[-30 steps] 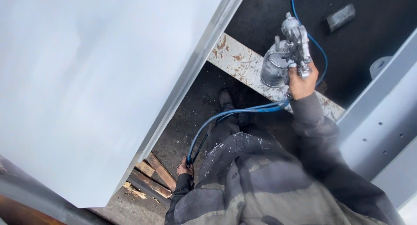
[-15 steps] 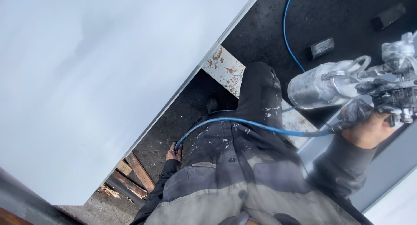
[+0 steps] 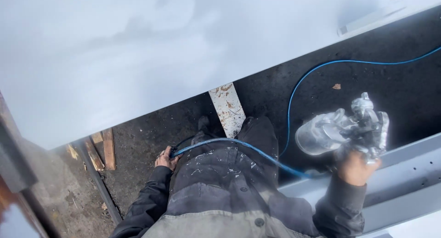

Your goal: The person adjusts a silver spray gun and then proceeds to spray paint a large, white, flat surface. They move along the length of the surface, applying the paint in a sweeping motion while holding a blue air hose.

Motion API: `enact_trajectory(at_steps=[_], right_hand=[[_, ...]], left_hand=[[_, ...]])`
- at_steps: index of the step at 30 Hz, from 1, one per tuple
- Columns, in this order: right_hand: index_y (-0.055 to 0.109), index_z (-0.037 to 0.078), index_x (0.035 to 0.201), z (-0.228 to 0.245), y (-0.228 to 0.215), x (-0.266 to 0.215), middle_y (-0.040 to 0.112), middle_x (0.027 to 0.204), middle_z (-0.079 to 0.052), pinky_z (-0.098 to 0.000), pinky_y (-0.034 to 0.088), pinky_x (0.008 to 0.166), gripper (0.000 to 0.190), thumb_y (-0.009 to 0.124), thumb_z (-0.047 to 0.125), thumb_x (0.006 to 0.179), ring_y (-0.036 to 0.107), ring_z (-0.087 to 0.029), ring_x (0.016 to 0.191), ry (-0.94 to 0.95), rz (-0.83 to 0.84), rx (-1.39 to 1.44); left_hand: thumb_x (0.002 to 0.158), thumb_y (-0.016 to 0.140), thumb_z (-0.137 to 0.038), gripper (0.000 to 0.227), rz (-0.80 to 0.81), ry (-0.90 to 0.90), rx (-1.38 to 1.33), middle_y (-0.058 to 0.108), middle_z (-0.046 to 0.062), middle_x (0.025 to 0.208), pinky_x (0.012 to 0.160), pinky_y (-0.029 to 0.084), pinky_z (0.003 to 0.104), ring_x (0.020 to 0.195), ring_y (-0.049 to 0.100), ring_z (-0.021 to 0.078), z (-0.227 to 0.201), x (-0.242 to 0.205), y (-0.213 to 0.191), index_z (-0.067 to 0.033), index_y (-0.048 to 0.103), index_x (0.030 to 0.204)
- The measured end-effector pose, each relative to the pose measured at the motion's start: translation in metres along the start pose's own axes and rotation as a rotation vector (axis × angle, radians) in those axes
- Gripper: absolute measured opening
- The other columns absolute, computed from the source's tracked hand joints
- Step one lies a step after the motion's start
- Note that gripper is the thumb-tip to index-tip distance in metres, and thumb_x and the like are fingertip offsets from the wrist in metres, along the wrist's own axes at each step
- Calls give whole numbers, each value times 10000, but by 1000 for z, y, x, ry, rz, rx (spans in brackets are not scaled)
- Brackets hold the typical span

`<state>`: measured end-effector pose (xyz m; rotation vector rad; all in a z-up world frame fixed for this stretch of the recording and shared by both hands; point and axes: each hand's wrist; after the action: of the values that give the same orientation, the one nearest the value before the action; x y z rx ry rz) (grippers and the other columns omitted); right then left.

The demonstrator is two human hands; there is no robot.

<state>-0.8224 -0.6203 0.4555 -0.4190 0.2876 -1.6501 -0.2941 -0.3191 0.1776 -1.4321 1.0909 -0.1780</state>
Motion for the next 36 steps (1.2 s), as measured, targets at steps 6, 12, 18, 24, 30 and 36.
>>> enact_trajectory(at_steps=[6, 12, 18, 24, 30, 36], right_hand=[[600, -118, 1307, 49, 1, 97, 664, 1182, -254, -337, 533, 910, 352, 483, -5, 995, 665, -314, 999, -54, 223, -6], [574, -165, 1330, 81, 65, 191, 650, 1196, -266, -375, 495, 929, 494, 583, 287, 1131, 628, -309, 1026, -224, 425, 29], [547, -158, 1338, 146, 176, 232, 633, 1194, -290, -434, 502, 935, 548, 516, 356, 1153, 623, -357, 1052, -417, 604, 64], [621, -133, 1185, 153, 231, 229, 687, 1006, -361, -577, 528, 872, 501, 720, 353, 1115, 684, -508, 1014, -237, 552, -267], [691, -24, 1059, 94, 240, 291, 696, 873, -249, -531, 544, 741, 300, 756, 267, 1094, 693, -499, 901, -417, 914, -560], [657, 37, 1008, 114, 326, 286, 711, 809, -192, -482, 572, 716, 301, 817, 291, 1021, 718, -444, 848, -654, 1043, -638]], left_hand=[[749, 797, -576, 783, -95, 13, -105, 701, 157, 1265, 913, 557, 414, 1076, 676, 348, -93, -88, -37, -68, 640, 1325], [776, 744, -131, 238, -228, -225, -474, 753, 70, 803, 633, 568, 397, 671, 725, 280, -121, -156, -49, -121, 682, 1006], [889, 678, -320, 285, -80, -519, -457, 713, 105, 880, 689, 527, 467, 759, 692, 364, -91, -179, 37, -209, 704, 1150], [875, 736, -274, 520, -121, -676, -546, 691, 249, 1260, 917, 568, 564, 1113, 663, 491, -105, -214, 75, -196, 653, 1383], [770, 783, -522, 727, 70, -810, -557, 677, 276, 1289, 1017, 527, 613, 1176, 655, 495, -200, -239, 132, -342, 576, 1444], [654, 852, -524, 733, -60, -885, -535, 715, 149, 1258, 960, 574, 585, 1133, 688, 430, -289, -252, 167, -382, 638, 1341]])
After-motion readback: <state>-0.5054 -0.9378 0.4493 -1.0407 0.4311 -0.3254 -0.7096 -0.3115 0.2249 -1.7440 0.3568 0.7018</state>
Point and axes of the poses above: each hand's wrist, its own x-axis towards the middle knuckle, its own y-axis out of the palm, z = x × y
